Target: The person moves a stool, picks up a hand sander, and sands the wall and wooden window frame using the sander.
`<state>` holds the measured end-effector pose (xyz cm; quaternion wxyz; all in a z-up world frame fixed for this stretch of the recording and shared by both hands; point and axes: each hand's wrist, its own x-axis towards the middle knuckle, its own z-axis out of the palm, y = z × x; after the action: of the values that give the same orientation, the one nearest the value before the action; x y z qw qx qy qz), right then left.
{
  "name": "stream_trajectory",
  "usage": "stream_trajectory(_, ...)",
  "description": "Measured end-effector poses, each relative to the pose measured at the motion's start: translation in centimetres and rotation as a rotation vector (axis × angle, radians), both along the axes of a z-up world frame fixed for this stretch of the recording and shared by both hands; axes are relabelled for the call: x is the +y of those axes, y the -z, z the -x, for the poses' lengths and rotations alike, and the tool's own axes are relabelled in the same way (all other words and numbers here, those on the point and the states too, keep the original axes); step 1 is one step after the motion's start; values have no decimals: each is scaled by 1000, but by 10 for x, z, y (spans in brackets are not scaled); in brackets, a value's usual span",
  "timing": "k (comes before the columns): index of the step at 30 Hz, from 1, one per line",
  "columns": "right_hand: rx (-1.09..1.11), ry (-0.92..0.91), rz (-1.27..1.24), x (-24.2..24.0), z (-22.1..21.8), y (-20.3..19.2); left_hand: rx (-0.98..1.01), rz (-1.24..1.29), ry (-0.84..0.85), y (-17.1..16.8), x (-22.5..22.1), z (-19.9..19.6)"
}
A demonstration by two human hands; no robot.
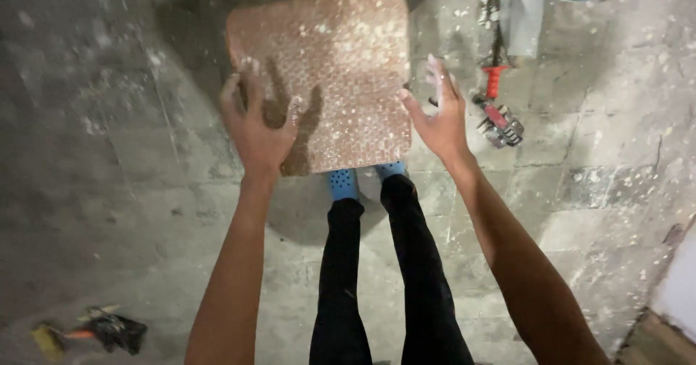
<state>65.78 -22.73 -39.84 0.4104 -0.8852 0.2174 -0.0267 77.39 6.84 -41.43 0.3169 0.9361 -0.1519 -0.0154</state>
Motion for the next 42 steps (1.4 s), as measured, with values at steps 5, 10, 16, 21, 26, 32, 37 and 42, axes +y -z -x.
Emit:
stream_trajectory(5, -38, 166, -10, -40, 26, -49, 44, 44, 232, -61, -79, -6)
stream_trajectory(10, -62, 386, -49, -86, 93, -59, 276, 189, 487, -95, -177, 24)
stream_trajectory(16, 38, 631, -89, -137, 195, -6, 382, 53, 673, -49, -286, 100)
stream_trajectory(21, -31, 652, -73, -182, 259, 76, 356, -39, 768, 38, -354, 166)
stream_trajectory(26, 6, 850, -196, -205, 284, 171, 423, -175, 795, 124, -402, 214)
stream_trajectory(32, 180, 1285, -687, -220, 283, 313, 363, -62, 942, 242, -437, 239)
stream_trajectory(37, -249, 1560, -1210, -231, 282, 414, 416, 80, 921, 303, -428, 249)
stream_trajectory(42, -553, 1795, -1233, -236, 265, 450, 420, 36, 968, 301, -429, 247)
